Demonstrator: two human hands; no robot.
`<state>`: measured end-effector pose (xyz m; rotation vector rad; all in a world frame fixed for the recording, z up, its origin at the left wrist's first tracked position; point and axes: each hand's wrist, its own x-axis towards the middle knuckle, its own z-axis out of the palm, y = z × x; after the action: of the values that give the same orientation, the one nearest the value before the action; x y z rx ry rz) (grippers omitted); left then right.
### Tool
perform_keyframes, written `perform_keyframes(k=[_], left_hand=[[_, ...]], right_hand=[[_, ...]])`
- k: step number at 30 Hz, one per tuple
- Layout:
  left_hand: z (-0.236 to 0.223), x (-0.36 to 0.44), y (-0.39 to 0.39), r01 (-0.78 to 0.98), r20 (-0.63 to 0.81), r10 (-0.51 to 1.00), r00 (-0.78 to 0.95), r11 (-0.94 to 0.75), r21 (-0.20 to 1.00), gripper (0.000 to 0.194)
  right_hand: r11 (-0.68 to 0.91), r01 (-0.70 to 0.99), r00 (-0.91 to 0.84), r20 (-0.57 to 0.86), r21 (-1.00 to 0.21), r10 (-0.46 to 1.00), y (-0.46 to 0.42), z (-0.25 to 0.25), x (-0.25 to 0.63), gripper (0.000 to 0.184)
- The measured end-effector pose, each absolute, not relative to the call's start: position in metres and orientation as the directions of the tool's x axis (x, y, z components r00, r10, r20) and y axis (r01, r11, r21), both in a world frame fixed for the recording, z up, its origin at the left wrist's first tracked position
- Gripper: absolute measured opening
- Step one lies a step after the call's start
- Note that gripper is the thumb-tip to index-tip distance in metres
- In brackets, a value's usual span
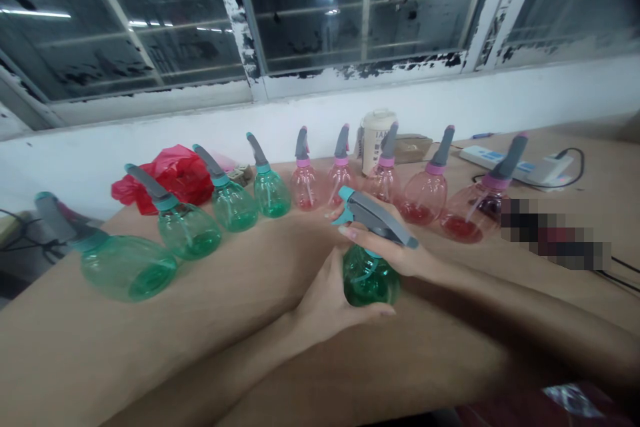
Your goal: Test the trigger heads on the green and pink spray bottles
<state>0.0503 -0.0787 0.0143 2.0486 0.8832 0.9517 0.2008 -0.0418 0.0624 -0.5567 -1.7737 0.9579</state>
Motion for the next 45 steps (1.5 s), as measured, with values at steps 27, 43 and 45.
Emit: perform_keyframes(k=[27,43,45], left_hand=[[0.0141,0.0493,-0.0794,0.317,0.324,0.801,0.503,-0.520,0.793,0.092],[0.0113,0.0493,-0.0862,0.466,0.382,0.845,0.374,-0.527,0.711,0.085],[0.0132,0.0495,-0.0868,0.483,0.380,0.843,0.381,-0.532,0.696,0.088]], right_hand=[[0.613,0.156,-0.344,0.540,-0.774,0.768,-0.0454,0.0693,0.2011,0.021],[0.585,-0.026,-0.411,0.543,-0.810,0.733,-0.0397,0.0700,0.1986,0.026],[0.587,-0.023,-0.402,0.545,-0.809,0.736,-0.0395,0.0683,0.1978,0.027]])
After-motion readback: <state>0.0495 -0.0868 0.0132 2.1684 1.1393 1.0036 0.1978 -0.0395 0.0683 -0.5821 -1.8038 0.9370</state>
